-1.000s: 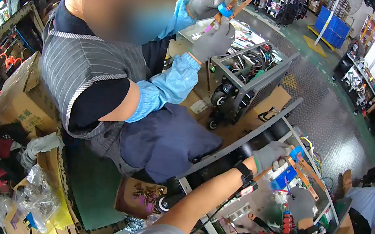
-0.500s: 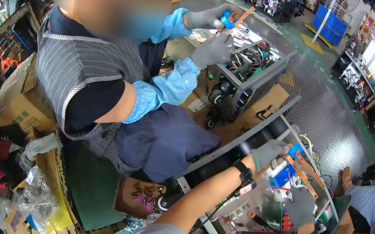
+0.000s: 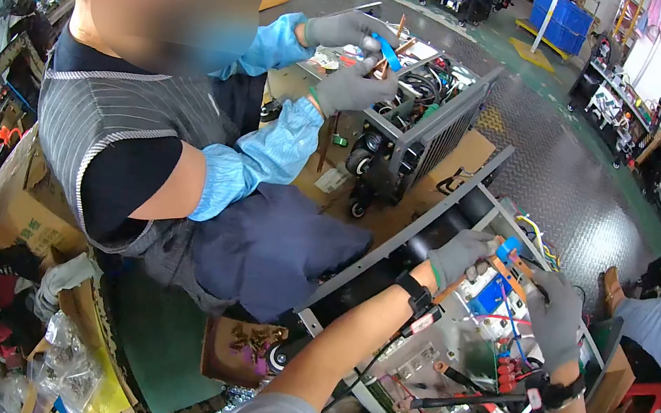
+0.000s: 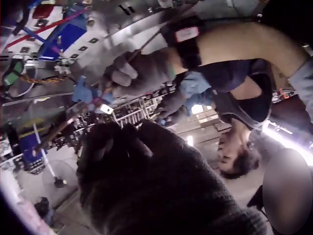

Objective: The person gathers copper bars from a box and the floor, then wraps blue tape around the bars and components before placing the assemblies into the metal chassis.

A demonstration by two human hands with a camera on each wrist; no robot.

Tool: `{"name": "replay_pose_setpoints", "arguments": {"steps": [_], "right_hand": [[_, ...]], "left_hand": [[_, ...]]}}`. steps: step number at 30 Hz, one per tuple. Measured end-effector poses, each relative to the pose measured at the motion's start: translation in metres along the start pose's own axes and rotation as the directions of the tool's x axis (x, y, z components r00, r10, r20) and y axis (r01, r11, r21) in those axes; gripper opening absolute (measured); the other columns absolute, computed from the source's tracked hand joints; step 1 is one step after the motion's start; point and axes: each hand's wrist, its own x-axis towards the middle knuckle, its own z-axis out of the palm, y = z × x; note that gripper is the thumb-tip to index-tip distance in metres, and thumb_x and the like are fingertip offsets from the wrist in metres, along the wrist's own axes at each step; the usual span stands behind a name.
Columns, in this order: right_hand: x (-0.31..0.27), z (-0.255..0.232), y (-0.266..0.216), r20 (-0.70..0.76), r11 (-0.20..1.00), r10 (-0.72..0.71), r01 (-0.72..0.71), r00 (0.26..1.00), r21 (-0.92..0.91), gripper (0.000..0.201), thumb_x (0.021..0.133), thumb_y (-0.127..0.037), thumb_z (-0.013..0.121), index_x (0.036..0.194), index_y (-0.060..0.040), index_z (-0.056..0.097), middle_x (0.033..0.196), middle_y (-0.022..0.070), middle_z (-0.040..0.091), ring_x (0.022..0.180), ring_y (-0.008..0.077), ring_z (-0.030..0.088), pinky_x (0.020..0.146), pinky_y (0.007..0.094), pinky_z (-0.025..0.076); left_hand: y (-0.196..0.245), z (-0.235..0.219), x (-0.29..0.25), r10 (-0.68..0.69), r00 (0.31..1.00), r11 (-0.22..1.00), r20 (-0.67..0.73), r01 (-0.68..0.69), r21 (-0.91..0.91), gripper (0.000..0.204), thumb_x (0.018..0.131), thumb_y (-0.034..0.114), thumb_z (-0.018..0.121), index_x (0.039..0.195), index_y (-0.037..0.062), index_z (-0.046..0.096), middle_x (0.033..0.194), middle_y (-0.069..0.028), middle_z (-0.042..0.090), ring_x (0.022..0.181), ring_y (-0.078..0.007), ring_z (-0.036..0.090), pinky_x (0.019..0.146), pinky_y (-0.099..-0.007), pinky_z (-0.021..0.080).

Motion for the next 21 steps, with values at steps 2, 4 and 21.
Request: {"name": "replay_pose_setpoints", "arguments": {"steps": [2,4,21], "right_hand": [[0.002,0.004,0.005,0.106,0.986,0.127,-0.137,0.986,0.096,0.02,0.08,-0.01,0.065,0.1,-0.0045,0.066,0.098,0.0148,0.066,0.088,0.0337,0.063,0.078,0.0398,0.05],[0.0,0.009,0.007,0.106,0.983,0.145,-0.155,0.984,0.096,0.021,0.08,-0.011,0.065,0.1,-0.0043,0.066,0.099,0.0148,0.066,0.091,0.0338,0.063,0.08,0.0402,0.05],[-0.019,0.015,0.017,0.027,0.998,0.036,-0.034,0.999,-0.056,0.025,0.077,-0.016,0.068,0.1,-0.0069,0.065,0.1,0.0128,0.064,0.092,0.0338,0.061,0.078,0.0443,0.048]], "left_hand": [[-0.006,0.004,0.002,0.039,0.997,0.999,-0.06,-0.038,0.018,0.026,0.095,0.022,0.054,0.109,0.0017,0.064,0.069,0.0005,0.055,0.049,-0.0042,0.042,0.039,-0.02,0.03],[-0.008,0.003,0.003,0.043,0.998,0.998,-0.054,-0.041,0.047,0.027,0.095,0.023,0.055,0.11,0.0014,0.064,0.07,0.0005,0.056,0.049,-0.0044,0.042,0.04,-0.0201,0.03],[0.0,0.005,-0.002,-0.027,0.999,0.992,-0.021,0.029,0.124,0.03,0.097,0.021,0.053,0.119,0.0036,0.063,0.084,0.0023,0.061,0.063,-0.0039,0.045,0.053,-0.0189,0.035]]}}
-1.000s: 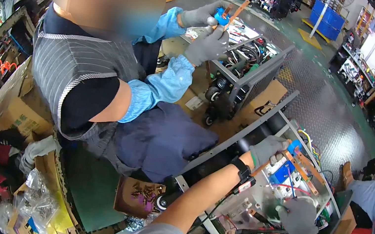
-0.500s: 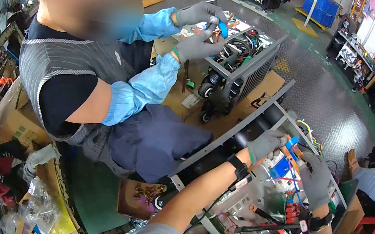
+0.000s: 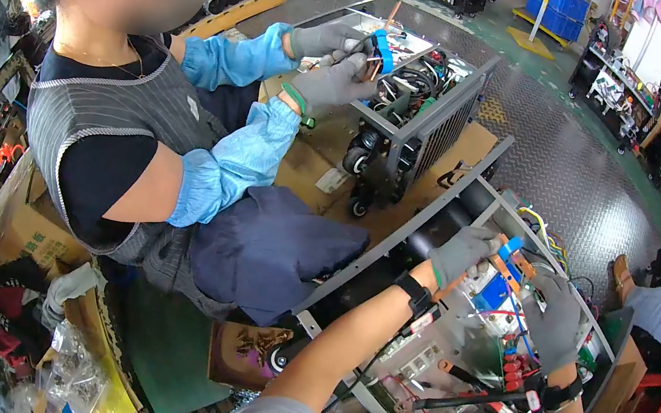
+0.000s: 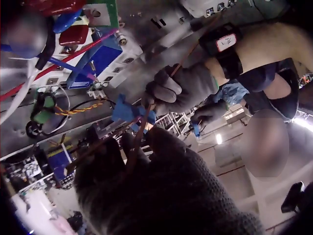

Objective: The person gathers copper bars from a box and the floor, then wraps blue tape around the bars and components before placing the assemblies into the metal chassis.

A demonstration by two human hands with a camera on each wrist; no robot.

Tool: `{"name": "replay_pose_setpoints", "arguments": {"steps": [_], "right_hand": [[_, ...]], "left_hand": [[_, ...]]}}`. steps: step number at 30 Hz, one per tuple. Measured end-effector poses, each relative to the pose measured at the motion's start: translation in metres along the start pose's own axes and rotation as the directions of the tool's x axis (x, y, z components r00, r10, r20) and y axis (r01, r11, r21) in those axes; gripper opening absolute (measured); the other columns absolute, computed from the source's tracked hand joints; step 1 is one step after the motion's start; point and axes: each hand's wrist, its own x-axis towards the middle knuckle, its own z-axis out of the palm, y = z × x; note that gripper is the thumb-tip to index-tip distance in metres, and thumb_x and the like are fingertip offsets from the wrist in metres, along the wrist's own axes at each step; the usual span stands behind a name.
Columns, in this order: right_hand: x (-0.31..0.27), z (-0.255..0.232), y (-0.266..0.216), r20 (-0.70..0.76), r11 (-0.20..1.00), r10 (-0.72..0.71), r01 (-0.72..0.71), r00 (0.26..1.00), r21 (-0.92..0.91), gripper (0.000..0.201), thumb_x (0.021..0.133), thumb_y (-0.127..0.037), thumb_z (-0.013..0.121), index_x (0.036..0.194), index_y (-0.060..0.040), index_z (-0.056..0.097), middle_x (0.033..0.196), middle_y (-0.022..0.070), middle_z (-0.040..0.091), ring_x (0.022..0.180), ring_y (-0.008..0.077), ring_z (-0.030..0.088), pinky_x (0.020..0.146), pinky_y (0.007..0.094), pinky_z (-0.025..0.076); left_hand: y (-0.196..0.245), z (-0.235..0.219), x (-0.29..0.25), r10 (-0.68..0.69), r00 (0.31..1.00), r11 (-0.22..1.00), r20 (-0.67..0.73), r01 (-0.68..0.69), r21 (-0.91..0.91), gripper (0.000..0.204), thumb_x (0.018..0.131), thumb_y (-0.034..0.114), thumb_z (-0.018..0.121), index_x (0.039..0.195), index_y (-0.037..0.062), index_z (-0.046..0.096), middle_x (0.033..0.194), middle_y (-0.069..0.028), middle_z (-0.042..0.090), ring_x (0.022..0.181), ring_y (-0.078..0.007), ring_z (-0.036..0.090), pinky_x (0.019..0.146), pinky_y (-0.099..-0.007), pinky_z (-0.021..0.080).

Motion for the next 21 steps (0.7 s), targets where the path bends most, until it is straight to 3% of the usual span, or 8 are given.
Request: {"name": "replay_pose_setpoints", "arguments": {"steps": [5,7,8,11,14,16,19,21], "right_hand": [[-0.001,0.002,0.004,0.047,0.999,0.039,-0.037,0.998,-0.03,0.026,0.081,-0.02,0.067,0.104,-0.008,0.064,0.098,0.0145,0.064,0.09,0.0357,0.061,0.076,0.0461,0.048],[0.002,0.006,0.011,0.017,1.0,0.022,-0.022,1.0,-0.013,0.028,0.084,-0.023,0.065,0.107,-0.0085,0.063,0.098,0.0164,0.064,0.089,0.0373,0.061,0.076,0.0474,0.048],[-0.001,0.006,0.02,0.014,0.999,0.038,-0.037,0.999,-0.02,0.029,0.085,-0.024,0.064,0.109,-0.0087,0.063,0.097,0.0174,0.064,0.089,0.0381,0.061,0.075,0.0481,0.048],[-0.006,0.009,0.052,0.249,0.977,0.208,-0.192,0.946,-0.088,0.028,0.085,-0.021,0.061,0.11,-0.0082,0.064,0.092,0.0194,0.065,0.086,0.0374,0.063,0.077,0.046,0.049],[-0.011,0.019,0.074,0.327,0.979,0.168,-0.196,0.93,0.054,0.028,0.085,-0.02,0.058,0.111,-0.0103,0.064,0.091,0.0188,0.066,0.083,0.0368,0.064,0.074,0.047,0.05],[-0.012,0.023,0.081,0.338,0.978,0.189,-0.208,0.922,0.02,0.026,0.087,-0.022,0.055,0.108,-0.0095,0.065,0.094,0.0177,0.067,0.084,0.037,0.064,0.075,0.0465,0.05],[-0.009,0.029,0.08,0.35,0.97,0.228,-0.244,0.908,0.0,0.026,0.089,-0.027,0.055,0.104,-0.0083,0.066,0.093,0.0173,0.067,0.084,0.0373,0.063,0.076,0.0465,0.05],[-0.004,0.022,0.086,0.396,0.937,0.281,-0.339,0.874,0.083,0.029,0.088,-0.031,0.057,0.106,-0.0086,0.065,0.092,0.0167,0.067,0.084,0.0365,0.064,0.077,0.046,0.05]], "left_hand": [[-0.01,-0.003,0.008,0.009,1.0,0.999,-0.016,-0.01,-0.048,0.03,0.096,0.02,0.055,0.12,0.003,0.063,0.094,-0.0011,0.065,0.079,-0.0075,0.058,0.07,-0.0216,0.048],[-0.021,-0.003,0.012,0.211,0.976,0.978,-0.061,-0.21,0.02,0.031,0.094,0.019,0.057,0.12,0.0029,0.063,0.104,-0.0034,0.067,0.098,-0.0121,0.06,0.09,-0.0273,0.048],[-0.023,-0.01,0.016,0.178,0.984,0.983,0.005,-0.178,-0.037,0.032,0.093,0.019,0.059,0.12,0.0024,0.062,0.11,-0.0049,0.066,0.107,-0.0138,0.058,0.097,-0.0305,0.044],[-0.011,0.008,0.007,0.129,0.99,0.988,-0.052,-0.133,-0.08,0.028,0.091,0.017,0.059,0.114,0.0012,0.065,0.099,-0.0045,0.068,0.091,-0.0106,0.063,0.082,-0.0257,0.049],[-0.011,0.009,0.012,0.054,0.986,0.97,-0.159,-0.014,0.244,0.032,0.096,0.021,0.058,0.115,-0.0031,0.063,0.08,-0.0009,0.065,0.054,-0.0021,0.051,0.044,-0.0177,0.038],[-0.01,0.012,0.017,0.009,0.963,0.909,-0.268,0.104,0.403,0.031,0.096,0.02,0.057,0.116,-0.0031,0.062,0.072,-0.0002,0.061,0.05,-0.0025,0.049,0.043,-0.018,0.037],[-0.007,0.013,0.024,-0.108,0.944,0.91,-0.312,0.22,0.35,0.031,0.097,0.022,0.056,0.115,-0.002,0.063,0.065,0.0009,0.056,0.048,-0.0037,0.047,0.042,-0.0191,0.037],[-0.001,0.013,0.018,-0.096,0.962,0.913,-0.256,0.187,0.363,0.03,0.097,0.024,0.054,0.11,-0.0012,0.064,0.063,0.0019,0.054,0.047,-0.0043,0.045,0.041,-0.0193,0.036]]}}
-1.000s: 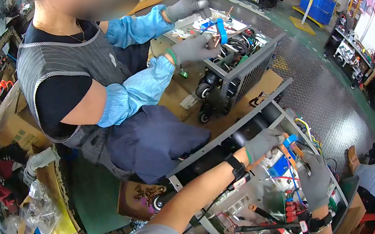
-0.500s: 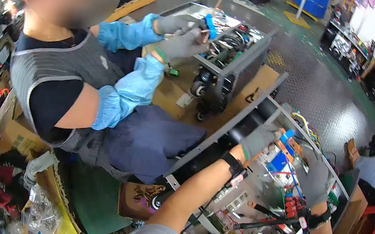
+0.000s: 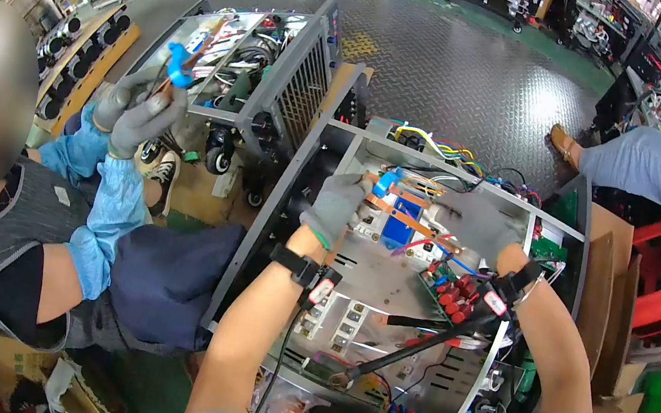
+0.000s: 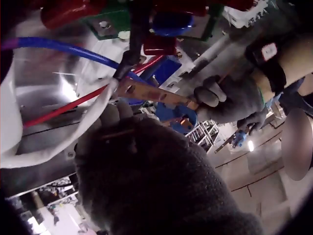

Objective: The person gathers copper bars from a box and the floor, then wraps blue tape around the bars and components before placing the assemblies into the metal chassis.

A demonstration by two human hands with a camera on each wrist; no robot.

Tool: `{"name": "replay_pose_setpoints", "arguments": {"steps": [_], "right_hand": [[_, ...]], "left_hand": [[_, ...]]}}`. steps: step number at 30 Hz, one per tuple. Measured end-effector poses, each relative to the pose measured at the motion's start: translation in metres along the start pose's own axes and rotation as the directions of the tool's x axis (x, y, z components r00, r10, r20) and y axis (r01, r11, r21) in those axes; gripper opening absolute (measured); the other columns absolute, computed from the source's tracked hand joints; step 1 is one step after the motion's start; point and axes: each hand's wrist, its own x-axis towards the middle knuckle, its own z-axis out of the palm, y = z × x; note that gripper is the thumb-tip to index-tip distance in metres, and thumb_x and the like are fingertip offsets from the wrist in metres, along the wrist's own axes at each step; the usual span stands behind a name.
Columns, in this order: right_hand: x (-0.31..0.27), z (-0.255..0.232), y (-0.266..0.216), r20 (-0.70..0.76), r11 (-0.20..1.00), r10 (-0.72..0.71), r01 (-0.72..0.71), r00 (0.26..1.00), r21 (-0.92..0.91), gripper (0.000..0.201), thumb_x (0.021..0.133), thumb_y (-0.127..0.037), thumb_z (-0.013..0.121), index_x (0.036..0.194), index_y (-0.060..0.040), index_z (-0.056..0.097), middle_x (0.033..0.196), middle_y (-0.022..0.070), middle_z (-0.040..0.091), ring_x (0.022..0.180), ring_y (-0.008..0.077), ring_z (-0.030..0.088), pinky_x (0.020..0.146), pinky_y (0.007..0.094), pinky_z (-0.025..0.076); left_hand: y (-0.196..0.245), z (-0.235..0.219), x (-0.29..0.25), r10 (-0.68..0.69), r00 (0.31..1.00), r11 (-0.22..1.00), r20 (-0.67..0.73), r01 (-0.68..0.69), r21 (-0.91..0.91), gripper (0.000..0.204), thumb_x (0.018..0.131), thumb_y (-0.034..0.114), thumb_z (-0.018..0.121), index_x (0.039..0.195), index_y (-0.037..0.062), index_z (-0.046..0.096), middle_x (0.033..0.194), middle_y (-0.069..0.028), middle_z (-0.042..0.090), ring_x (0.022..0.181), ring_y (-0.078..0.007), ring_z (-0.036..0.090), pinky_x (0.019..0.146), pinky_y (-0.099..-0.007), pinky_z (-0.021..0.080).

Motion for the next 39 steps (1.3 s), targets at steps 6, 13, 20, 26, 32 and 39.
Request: {"name": "replay_pose_setpoints", "arguments": {"steps": [6,13,20,26,32,39], "right_hand": [[0.013,-0.009,0.04,0.218,0.909,-0.355,0.39,0.909,-0.145,0.035,0.09,-0.039,0.056,0.1,-0.0062,0.065,0.098,0.0123,0.065,0.088,0.0285,0.065,0.076,0.0375,0.053],[0.046,-0.016,-0.008,0.282,0.943,-0.325,0.334,0.903,0.017,0.031,0.094,-0.029,0.047,0.109,-0.0052,0.06,0.097,0.0157,0.065,0.089,0.0326,0.064,0.076,0.0421,0.05],[0.068,0.016,-0.01,0.168,0.918,-0.232,0.273,0.958,-0.286,0.031,0.089,-0.021,0.054,0.111,0.0003,0.054,0.094,0.0214,0.066,0.085,0.0353,0.066,0.07,0.0469,0.05],[0.013,0.011,-0.022,0.01,0.912,-0.386,0.383,0.923,-0.144,0.021,0.089,-0.019,0.052,0.105,-0.0081,0.061,0.093,0.014,0.062,0.089,0.035,0.061,0.082,0.0476,0.047],[0.017,0.0,0.001,-0.202,0.868,-0.446,0.366,0.872,-0.335,0.026,0.083,-0.019,0.058,0.108,-0.0103,0.062,0.101,0.01,0.059,0.097,0.0302,0.057,0.084,0.0442,0.047],[0.089,0.013,-0.034,0.02,0.678,-0.407,0.317,0.913,-0.663,0.03,0.081,-0.016,0.06,0.111,-0.0141,0.063,0.108,0.0071,0.056,0.104,0.0259,0.052,0.079,0.0381,0.047]], "left_hand": [[-0.007,0.002,-0.008,-0.03,0.999,0.999,0.019,0.031,-0.014,0.025,0.097,0.022,0.054,0.101,0.0012,0.066,0.066,0.0024,0.054,0.052,-0.0028,0.045,0.045,-0.0173,0.032],[-0.018,0.015,-0.004,0.038,0.996,0.995,0.079,-0.03,-0.097,0.032,0.1,0.031,0.05,0.104,0.0021,0.062,0.065,0.0041,0.051,0.051,-0.0022,0.041,0.043,-0.0172,0.031],[-0.03,0.022,0.016,-0.061,0.994,0.995,-0.088,0.068,0.08,0.024,0.095,0.019,0.052,0.096,-0.0001,0.066,0.066,-0.0015,0.057,0.05,-0.0079,0.049,0.043,-0.0237,0.038],[-0.032,0.015,0.02,-0.051,0.993,0.989,-0.103,0.065,0.134,0.022,0.095,0.017,0.051,0.097,0.0003,0.065,0.068,-0.0034,0.06,0.05,-0.0091,0.053,0.042,-0.025,0.041],[-0.039,0.007,0.021,-0.054,0.998,0.996,-0.019,0.055,0.064,0.026,0.098,0.021,0.051,0.109,0.0016,0.064,0.067,0.0007,0.057,0.049,-0.0049,0.047,0.041,-0.0202,0.037],[-0.036,0.007,0.019,-0.058,0.998,0.997,-0.005,0.058,0.056,0.026,0.099,0.023,0.051,0.11,0.0033,0.063,0.067,0.003,0.055,0.049,-0.0025,0.046,0.041,-0.0185,0.034]]}}
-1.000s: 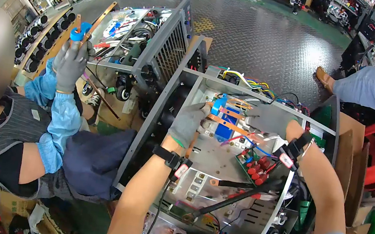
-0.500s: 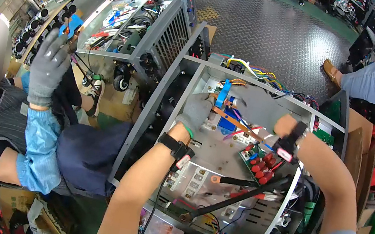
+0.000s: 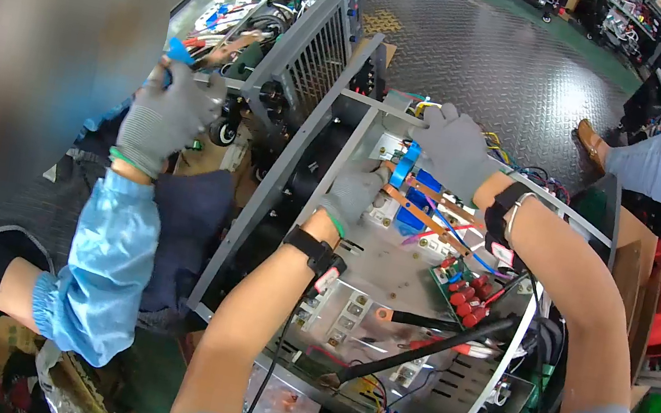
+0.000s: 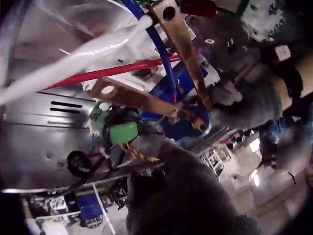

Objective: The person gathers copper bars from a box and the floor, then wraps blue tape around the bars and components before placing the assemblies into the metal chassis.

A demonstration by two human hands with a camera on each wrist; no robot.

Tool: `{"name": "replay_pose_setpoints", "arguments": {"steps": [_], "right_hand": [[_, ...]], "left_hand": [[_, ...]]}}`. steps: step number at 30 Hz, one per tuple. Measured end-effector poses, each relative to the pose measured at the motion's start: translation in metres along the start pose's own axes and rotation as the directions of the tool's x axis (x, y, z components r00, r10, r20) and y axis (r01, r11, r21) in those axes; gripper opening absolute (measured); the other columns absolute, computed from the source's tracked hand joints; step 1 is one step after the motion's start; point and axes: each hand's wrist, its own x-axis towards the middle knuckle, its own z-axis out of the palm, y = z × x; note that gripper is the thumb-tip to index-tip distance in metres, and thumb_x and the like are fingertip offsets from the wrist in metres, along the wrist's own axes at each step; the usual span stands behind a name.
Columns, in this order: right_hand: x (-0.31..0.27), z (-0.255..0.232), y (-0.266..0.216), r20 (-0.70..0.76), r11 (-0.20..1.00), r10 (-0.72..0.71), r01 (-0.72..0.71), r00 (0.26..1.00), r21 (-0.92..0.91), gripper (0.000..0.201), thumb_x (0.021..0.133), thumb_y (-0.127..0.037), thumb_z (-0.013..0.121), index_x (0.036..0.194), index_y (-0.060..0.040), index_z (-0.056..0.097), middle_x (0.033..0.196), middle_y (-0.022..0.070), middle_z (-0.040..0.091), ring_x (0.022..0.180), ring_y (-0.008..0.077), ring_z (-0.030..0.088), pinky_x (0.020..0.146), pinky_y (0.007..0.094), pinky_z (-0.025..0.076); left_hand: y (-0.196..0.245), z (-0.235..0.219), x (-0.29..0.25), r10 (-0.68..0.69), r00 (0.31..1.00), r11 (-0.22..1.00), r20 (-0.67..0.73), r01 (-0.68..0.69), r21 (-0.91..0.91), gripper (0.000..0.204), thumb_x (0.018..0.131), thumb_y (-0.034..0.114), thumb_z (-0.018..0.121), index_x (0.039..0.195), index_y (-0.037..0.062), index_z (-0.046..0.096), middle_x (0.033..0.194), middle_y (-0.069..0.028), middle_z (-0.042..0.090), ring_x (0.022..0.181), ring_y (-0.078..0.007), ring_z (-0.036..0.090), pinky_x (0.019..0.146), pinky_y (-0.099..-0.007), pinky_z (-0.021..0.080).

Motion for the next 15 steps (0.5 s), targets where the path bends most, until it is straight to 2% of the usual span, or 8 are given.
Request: {"name": "replay_pose_setpoints", "arguments": {"steps": [1,4,8,9,11,12,14,15], "right_hand": [[0.008,0.003,-0.002,-0.056,1.0,-0.021,0.02,0.998,-0.024,0.027,0.078,-0.017,0.061,0.104,-0.013,0.068,0.107,0.0073,0.056,0.102,0.0251,0.052,0.078,0.0354,0.046],[0.012,0.002,0.003,-0.028,0.998,-0.023,0.021,0.999,-0.056,0.023,0.069,-0.021,0.068,0.091,-0.0131,0.068,0.101,0.0075,0.054,0.098,0.0263,0.052,0.078,0.0391,0.048],[0.002,0.014,0.007,-0.015,0.998,0.062,-0.062,0.998,-0.03,0.022,0.073,-0.02,0.064,0.094,-0.012,0.069,0.102,0.0068,0.054,0.099,0.0251,0.052,0.078,0.0368,0.048],[0.004,0.019,0.005,0.026,0.994,0.104,-0.104,0.994,0.022,0.025,0.073,-0.02,0.064,0.096,-0.0133,0.069,0.103,0.0081,0.054,0.106,0.0272,0.05,0.084,0.0406,0.045],[0.007,0.017,0.001,-0.05,0.998,-0.055,0.053,0.997,-0.043,0.022,0.078,-0.018,0.062,0.097,-0.014,0.071,0.116,0.0078,0.054,0.114,0.0286,0.048,0.093,0.0442,0.042],[0.014,0.013,-0.003,-0.102,0.988,-0.144,0.137,0.984,-0.077,0.022,0.08,-0.017,0.06,0.098,-0.0143,0.072,0.122,0.0077,0.054,0.118,0.0292,0.046,0.097,0.046,0.04],[0.019,0.009,-0.008,-0.115,0.956,-0.291,0.291,0.95,-0.017,0.023,0.08,-0.017,0.06,0.099,-0.0172,0.073,0.13,0.008,0.052,0.124,0.0299,0.043,0.098,0.0467,0.037],[0.02,0.005,-0.008,-0.116,0.932,-0.36,0.363,0.926,0.007,0.024,0.079,-0.017,0.06,0.1,-0.0187,0.073,0.133,0.0081,0.05,0.127,0.0303,0.041,0.099,0.0471,0.035]], "left_hand": [[0.004,0.0,-0.005,-0.011,1.0,0.998,0.02,0.012,-0.058,0.025,0.099,0.023,0.052,0.11,0.0034,0.063,0.067,0.0029,0.056,0.05,-0.0029,0.047,0.041,-0.0184,0.034],[0.005,0.002,-0.007,0.006,0.999,0.998,-0.042,-0.003,0.071,0.027,0.099,0.023,0.052,0.111,0.0024,0.062,0.067,0.0026,0.056,0.051,-0.0031,0.048,0.041,-0.0183,0.034],[0.009,0.003,-0.018,0.021,0.999,1.0,-0.039,-0.021,0.002,0.029,0.098,0.024,0.053,0.113,0.0014,0.064,0.067,0.0023,0.055,0.05,-0.0032,0.046,0.042,-0.0191,0.035],[0.005,0.004,-0.017,0.059,0.998,0.998,-0.035,-0.06,-0.027,0.029,0.098,0.024,0.054,0.112,0.001,0.064,0.067,0.0022,0.055,0.05,-0.0033,0.046,0.042,-0.0196,0.035],[-0.005,0.005,-0.014,0.141,0.989,0.987,-0.05,-0.144,-0.074,0.029,0.097,0.024,0.055,0.111,0.0001,0.065,0.068,0.0018,0.056,0.051,-0.0035,0.046,0.043,-0.0207,0.036],[-0.008,0.003,-0.013,0.168,0.984,0.985,-0.064,-0.171,-0.03,0.029,0.096,0.023,0.055,0.111,-0.0004,0.065,0.068,0.0014,0.056,0.051,-0.0037,0.047,0.043,-0.0211,0.036],[-0.009,0.003,-0.011,0.225,0.971,0.973,-0.084,-0.22,0.065,0.028,0.096,0.022,0.056,0.11,-0.0014,0.065,0.069,0.0005,0.057,0.052,-0.004,0.047,0.044,-0.0218,0.036],[-0.008,0.002,-0.012,0.192,0.98,0.981,-0.058,-0.193,-0.012,0.029,0.096,0.021,0.056,0.109,-0.0032,0.065,0.069,-0.0011,0.059,0.052,-0.0046,0.048,0.045,-0.0218,0.037]]}}
